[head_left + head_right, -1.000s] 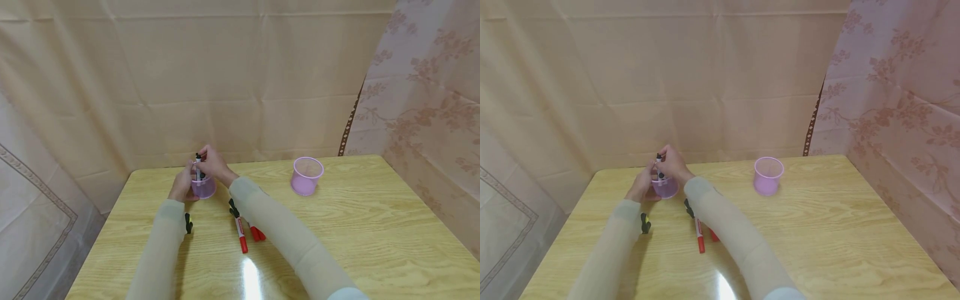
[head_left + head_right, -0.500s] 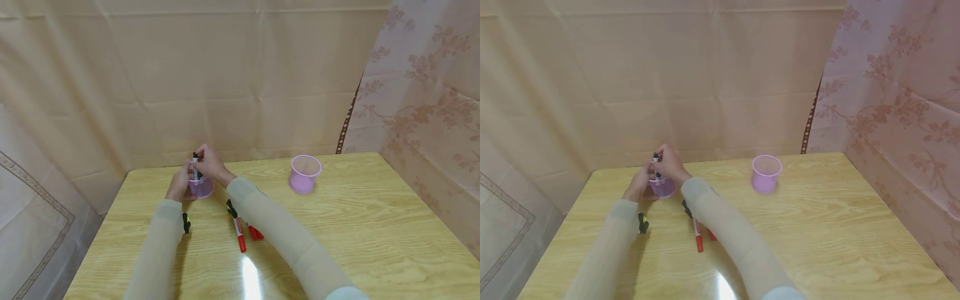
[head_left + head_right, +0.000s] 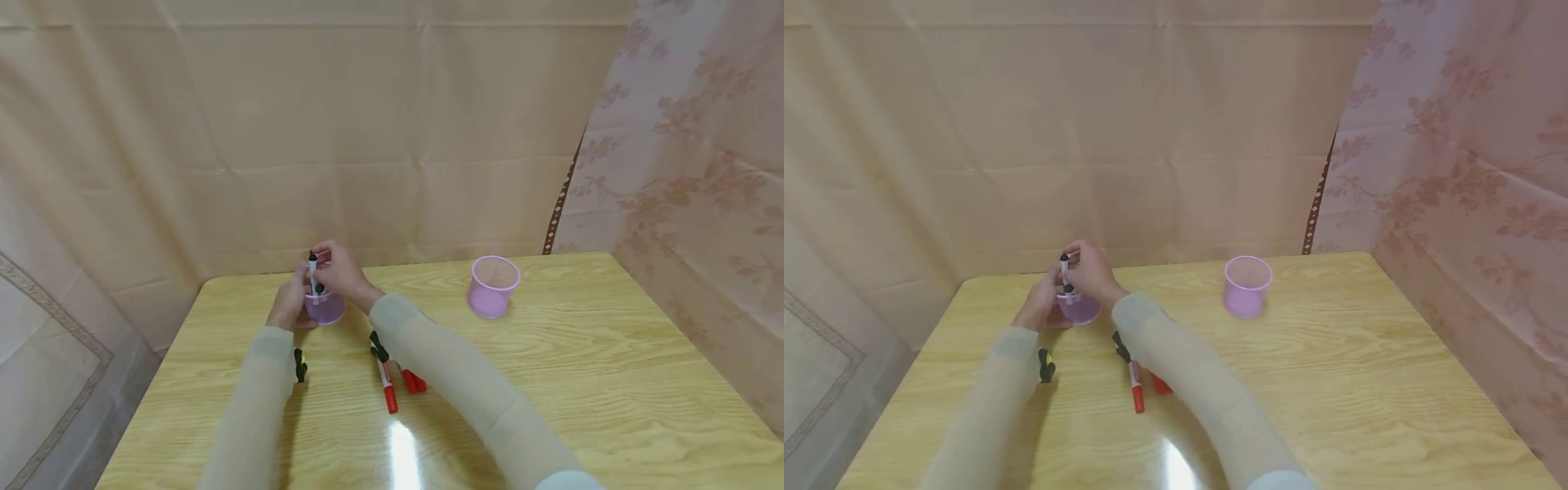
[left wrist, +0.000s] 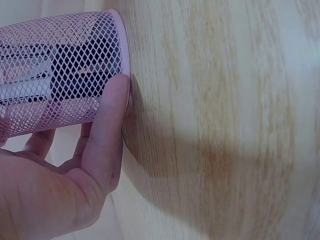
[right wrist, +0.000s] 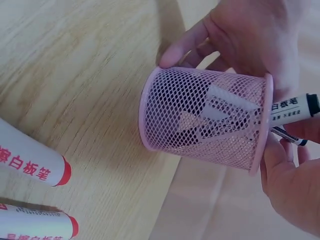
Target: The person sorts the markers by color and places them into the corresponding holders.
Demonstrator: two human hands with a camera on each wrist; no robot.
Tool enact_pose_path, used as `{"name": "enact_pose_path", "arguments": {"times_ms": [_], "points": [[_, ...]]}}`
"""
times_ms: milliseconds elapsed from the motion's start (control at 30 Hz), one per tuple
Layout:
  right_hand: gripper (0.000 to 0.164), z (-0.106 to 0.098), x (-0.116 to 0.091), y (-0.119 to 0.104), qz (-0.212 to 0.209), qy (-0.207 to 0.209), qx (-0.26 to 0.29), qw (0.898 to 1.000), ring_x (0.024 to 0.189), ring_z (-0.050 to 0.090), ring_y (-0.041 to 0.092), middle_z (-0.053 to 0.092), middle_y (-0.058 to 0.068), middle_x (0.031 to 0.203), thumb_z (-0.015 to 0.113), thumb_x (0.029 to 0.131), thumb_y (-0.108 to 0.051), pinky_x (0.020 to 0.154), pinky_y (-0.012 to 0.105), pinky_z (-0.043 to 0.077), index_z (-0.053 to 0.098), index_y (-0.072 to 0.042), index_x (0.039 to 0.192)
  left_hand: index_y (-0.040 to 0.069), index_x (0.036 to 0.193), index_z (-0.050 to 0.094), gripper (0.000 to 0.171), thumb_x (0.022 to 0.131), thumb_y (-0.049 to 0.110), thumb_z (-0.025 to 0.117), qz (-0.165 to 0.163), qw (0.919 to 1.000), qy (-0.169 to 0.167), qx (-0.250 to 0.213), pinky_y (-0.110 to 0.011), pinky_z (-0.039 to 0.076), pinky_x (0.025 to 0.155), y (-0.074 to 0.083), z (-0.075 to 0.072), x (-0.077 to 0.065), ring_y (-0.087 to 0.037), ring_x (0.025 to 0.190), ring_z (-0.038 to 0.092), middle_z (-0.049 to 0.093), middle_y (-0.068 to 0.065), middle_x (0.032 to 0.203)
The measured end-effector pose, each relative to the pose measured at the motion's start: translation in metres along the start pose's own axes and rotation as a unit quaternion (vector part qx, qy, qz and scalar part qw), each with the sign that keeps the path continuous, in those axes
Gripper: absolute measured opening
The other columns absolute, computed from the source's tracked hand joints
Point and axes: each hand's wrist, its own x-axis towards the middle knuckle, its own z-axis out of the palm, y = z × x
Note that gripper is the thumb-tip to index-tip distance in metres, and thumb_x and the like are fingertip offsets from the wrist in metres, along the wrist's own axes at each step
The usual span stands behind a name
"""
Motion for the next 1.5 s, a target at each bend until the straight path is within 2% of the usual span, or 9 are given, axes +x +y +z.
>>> {"name": "enact_pose_path", "arguments": {"times_ms": [233, 433, 633, 700, 833, 933, 1067, 1233, 1500], "points": [[0.032, -0.011, -0.001, -0.006, -0.014, 0.012, 0.037, 0.999, 0.104, 0.065, 0.026, 0.067, 0.017, 0.115, 0.064, 0.091, 0.009, 0.089, 0.026, 0.054, 0.061, 0.002, 0.123, 0.01, 0.157, 0.036, 0.089, 0.098, 0.075, 0.021, -0.003, 1.0, -0.002, -0.008, -0.051, 0.058, 0.085, 0.003, 0.001, -0.006, -0.04, 0.127, 0.046, 0.04, -0.019, 0.154], [0.029, -0.019, -0.002, -0.002, -0.02, 0.014, 0.001, 1.0, 0.105, 0.065, 0.025, 0.068, 0.015, 0.116, 0.066, 0.092, 0.004, 0.09, 0.026, 0.054, 0.063, 0.001, 0.121, 0.012, 0.158, 0.035, 0.09, 0.097, 0.077, 0.022, -0.005, 1.0, 0.002, -0.007, -0.049, 0.058, 0.084, 0.002, 0.0, -0.004, -0.037, 0.127, 0.046, 0.04, -0.018, 0.154], [0.035, -0.022, -0.004, 0.005, 0.006, 0.001, -0.035, 0.999, 0.112, 0.062, 0.026, 0.065, 0.016, 0.124, 0.07, 0.092, 0.0, 0.095, 0.028, 0.052, 0.063, 0.002, 0.127, 0.014, 0.159, 0.033, 0.086, 0.099, 0.074, 0.019, -0.004, 1.0, -0.007, 0.0, -0.046, 0.057, 0.084, 0.002, -0.001, -0.002, -0.037, 0.128, 0.047, 0.039, -0.015, 0.158], [0.038, -0.023, -0.005, 0.008, 0.02, -0.011, -0.045, 0.999, 0.113, 0.061, 0.026, 0.065, 0.017, 0.125, 0.07, 0.093, -0.002, 0.091, 0.028, 0.054, 0.062, 0.002, 0.13, 0.014, 0.159, 0.033, 0.086, 0.1, 0.074, 0.019, -0.003, 1.0, -0.006, -0.001, -0.047, 0.057, 0.084, 0.002, -0.002, -0.002, -0.037, 0.127, 0.048, 0.039, -0.015, 0.158], [0.046, -0.023, -0.008, 0.014, 0.058, -0.043, -0.008, 0.997, 0.11, 0.062, 0.028, 0.062, 0.019, 0.126, 0.064, 0.093, 0.006, 0.085, 0.033, 0.059, 0.056, 0.004, 0.139, 0.013, 0.159, 0.033, 0.087, 0.099, 0.074, 0.018, -0.002, 1.0, -0.004, 0.001, -0.047, 0.058, 0.083, 0.002, -0.001, -0.004, -0.038, 0.126, 0.048, 0.039, -0.015, 0.158], [0.045, -0.022, -0.011, 0.018, 0.076, -0.053, 0.027, 0.995, 0.107, 0.062, 0.028, 0.062, 0.021, 0.126, 0.059, 0.094, 0.009, 0.085, 0.041, 0.059, 0.055, 0.006, 0.138, 0.013, 0.159, 0.032, 0.088, 0.099, 0.075, 0.018, -0.002, 1.0, -0.004, 0.004, -0.047, 0.057, 0.084, 0.002, 0.0, -0.005, -0.038, 0.128, 0.047, 0.039, -0.016, 0.158], [0.036, -0.02, -0.013, 0.024, 0.079, -0.048, 0.043, 0.995, 0.111, 0.062, 0.029, 0.063, 0.021, 0.125, 0.059, 0.097, 0.004, 0.087, 0.044, 0.059, 0.06, 0.007, 0.133, 0.015, 0.16, 0.032, 0.087, 0.099, 0.075, 0.017, -0.001, 1.0, -0.004, 0.005, -0.048, 0.057, 0.086, 0.002, 0.001, -0.006, -0.038, 0.13, 0.045, 0.038, -0.016, 0.158], [0.035, -0.019, -0.017, 0.029, 0.095, -0.04, 0.074, 0.992, 0.116, 0.06, 0.031, 0.062, 0.019, 0.129, 0.058, 0.101, 0.0, 0.089, 0.046, 0.057, 0.06, 0.005, 0.135, 0.015, 0.16, 0.032, 0.087, 0.098, 0.076, 0.017, -0.003, 1.0, -0.006, 0.007, -0.047, 0.057, 0.085, 0.0, 0.002, -0.002, -0.038, 0.131, 0.044, 0.037, -0.016, 0.158], [0.036, -0.016, -0.02, 0.031, 0.144, -0.039, 0.166, 0.975, 0.117, 0.06, 0.033, 0.059, 0.021, 0.135, 0.056, 0.104, -0.005, 0.093, 0.05, 0.056, 0.057, 0.002, 0.139, 0.014, 0.159, 0.032, 0.086, 0.099, 0.074, 0.017, 0.001, 1.0, -0.002, 0.006, -0.046, 0.058, 0.082, -0.002, -0.001, 0.002, -0.039, 0.129, 0.045, 0.038, -0.016, 0.157]]}}
